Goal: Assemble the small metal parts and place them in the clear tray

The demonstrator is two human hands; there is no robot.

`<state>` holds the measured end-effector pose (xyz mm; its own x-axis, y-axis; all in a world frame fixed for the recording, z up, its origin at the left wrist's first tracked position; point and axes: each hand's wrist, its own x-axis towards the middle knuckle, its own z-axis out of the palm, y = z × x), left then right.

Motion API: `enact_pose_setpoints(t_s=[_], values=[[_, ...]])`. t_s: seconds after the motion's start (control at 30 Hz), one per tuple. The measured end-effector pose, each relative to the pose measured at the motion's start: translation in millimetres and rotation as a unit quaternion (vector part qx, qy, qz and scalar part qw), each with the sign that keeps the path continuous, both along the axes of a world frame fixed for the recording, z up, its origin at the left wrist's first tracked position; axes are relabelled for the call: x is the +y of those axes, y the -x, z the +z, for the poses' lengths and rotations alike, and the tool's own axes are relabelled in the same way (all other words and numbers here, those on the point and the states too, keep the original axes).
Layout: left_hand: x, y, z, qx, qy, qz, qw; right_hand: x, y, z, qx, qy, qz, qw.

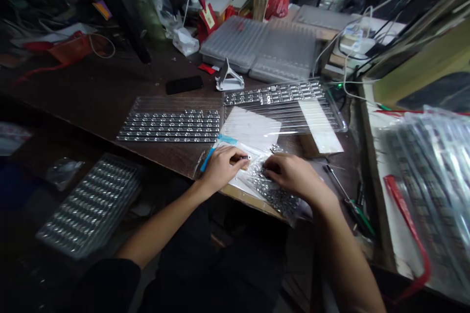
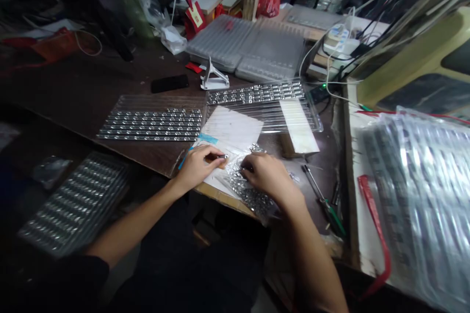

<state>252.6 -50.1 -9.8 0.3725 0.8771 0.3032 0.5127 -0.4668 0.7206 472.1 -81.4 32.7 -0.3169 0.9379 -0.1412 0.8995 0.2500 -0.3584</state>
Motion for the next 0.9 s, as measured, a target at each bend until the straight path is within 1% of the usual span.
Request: enact_pose_setpoints(t_s=[0.1, 0.2, 0.27, 0.37, 0.53, 0.6, 0.67, 0.77, 0.9], values=[[0.6, 0.8, -1.8, 0.004, 0.000, -0.004, 1.000, -1.2, 3.0, -1.8, 0.012, -0.001, 0.014, 1.000], [0.5, 1.3, -2.4, 0.008, 0.000, -0.006, 1.000, -0.7, 2.4, -1.4, 0.075, -0.013, 0.019, 0.997], [0.3, 1.0, -2.4, 0.020, -0.007, -0.001, 1.000, 0.2, 0.9, -0.3, 0.119, -0.030, 0.010, 0.992], [0.2, 0.3, -1.9, 0.046, -0.020, 0.012, 0.999, 2.5, 0.4, -0.8, 0.151, -0.051, -0.008, 0.987], [-0.4, -0.5, -2.2, 0.046, -0.003, 0.016, 0.999, 8.0, 6.3, -11.9, 0.170, -0.086, -0.038, 0.981], [-1.5, 0.4, -2.1, 0.029, -0.003, 0.007, 1.000, 9.7, 11.4, -17.6, 0.164, -0.107, -0.041, 0.980], [-1.3, 3.5, -0.5, -0.003, -0.019, 0.011, 1.000, 10.4, 18.3, -22.9, 0.157, -0.113, -0.033, 0.981], [6.5, 15.0, 5.2, -0.043, -0.040, 0.041, 0.997, 10.2, 30.5, -28.0, 0.170, -0.102, -0.008, 0.980], [33.6, 38.5, 14.8, -0.022, -0.039, 0.062, 0.997, 9.5, 44.7, -28.2, 0.205, -0.067, 0.032, 0.976]])
